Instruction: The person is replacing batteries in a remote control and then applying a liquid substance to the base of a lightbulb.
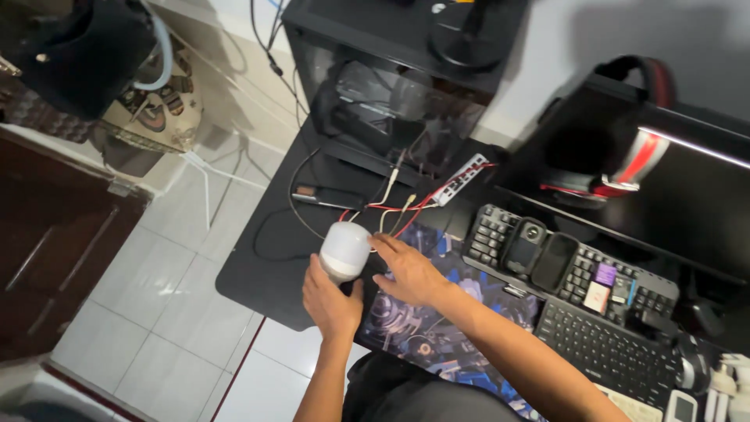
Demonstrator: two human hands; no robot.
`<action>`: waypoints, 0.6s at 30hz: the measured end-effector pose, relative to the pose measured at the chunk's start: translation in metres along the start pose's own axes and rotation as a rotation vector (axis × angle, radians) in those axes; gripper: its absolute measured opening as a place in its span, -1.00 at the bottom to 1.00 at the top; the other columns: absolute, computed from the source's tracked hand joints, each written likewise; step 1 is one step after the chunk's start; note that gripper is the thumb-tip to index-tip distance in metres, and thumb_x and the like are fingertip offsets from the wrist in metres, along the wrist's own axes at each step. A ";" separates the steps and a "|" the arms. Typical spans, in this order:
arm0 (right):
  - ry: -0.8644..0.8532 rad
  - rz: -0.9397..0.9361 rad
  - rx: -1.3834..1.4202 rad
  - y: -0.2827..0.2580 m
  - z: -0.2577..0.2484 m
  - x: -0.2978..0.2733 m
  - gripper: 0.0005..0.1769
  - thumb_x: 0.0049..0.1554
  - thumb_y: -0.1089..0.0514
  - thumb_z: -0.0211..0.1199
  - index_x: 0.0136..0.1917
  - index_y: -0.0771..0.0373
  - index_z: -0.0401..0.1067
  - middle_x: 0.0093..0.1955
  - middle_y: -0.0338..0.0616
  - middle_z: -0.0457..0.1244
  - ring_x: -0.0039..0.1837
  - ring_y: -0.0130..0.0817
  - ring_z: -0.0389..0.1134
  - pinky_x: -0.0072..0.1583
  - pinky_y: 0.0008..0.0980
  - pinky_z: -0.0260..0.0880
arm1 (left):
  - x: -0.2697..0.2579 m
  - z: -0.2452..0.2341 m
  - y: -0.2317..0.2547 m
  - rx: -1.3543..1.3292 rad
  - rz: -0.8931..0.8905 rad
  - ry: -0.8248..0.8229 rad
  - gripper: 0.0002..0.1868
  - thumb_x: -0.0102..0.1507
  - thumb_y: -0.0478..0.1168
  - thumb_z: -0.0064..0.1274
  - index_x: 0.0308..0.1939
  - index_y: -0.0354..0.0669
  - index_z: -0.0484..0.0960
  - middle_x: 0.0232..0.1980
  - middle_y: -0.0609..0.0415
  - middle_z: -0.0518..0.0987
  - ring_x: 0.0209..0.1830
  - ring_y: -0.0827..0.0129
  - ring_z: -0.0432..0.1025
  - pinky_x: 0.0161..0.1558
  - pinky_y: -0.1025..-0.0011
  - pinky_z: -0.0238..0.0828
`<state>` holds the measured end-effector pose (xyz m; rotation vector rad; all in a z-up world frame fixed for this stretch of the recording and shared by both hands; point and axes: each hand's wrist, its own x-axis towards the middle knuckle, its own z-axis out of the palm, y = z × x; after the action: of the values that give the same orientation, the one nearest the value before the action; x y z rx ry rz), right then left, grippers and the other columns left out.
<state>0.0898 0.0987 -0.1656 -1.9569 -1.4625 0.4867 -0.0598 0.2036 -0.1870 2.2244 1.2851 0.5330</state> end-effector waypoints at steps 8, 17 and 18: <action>0.000 0.029 0.008 0.001 0.011 0.023 -0.04 0.00 0.15 0.37 0.57 0.30 0.01 0.57 0.24 0.04 0.49 0.22 0.14 0.45 -0.07 0.16 | 0.016 0.010 -0.007 -0.064 -0.085 -0.123 0.13 -0.07 -0.05 0.51 0.44 -0.19 0.14 0.33 -0.16 0.39 0.31 -0.08 0.31 0.22 -0.09 0.17; 0.176 0.161 0.146 -0.008 -0.040 -0.009 -0.15 0.08 -0.03 0.42 0.50 0.35 0.18 0.40 0.21 0.20 0.41 0.08 0.26 0.41 -0.15 0.27 | 0.007 -0.022 0.037 -0.174 0.130 -0.159 0.04 -0.15 -0.09 0.52 0.35 -0.12 0.31 0.27 -0.05 0.48 0.27 0.05 0.39 0.19 -0.02 0.19; 0.240 0.198 0.206 -0.006 -0.049 -0.019 -0.16 0.08 -0.07 0.42 0.48 0.35 0.22 0.37 0.19 0.23 0.40 0.00 0.31 0.40 -0.17 0.31 | 0.004 -0.026 0.046 -0.198 0.202 -0.180 0.04 -0.16 -0.09 0.51 0.34 -0.13 0.32 0.26 -0.05 0.49 0.27 0.04 0.39 0.18 -0.01 0.20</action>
<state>0.1110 0.0688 -0.1270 -1.9279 -1.0354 0.4513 -0.0415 0.1936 -0.1382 2.1910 0.8837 0.4979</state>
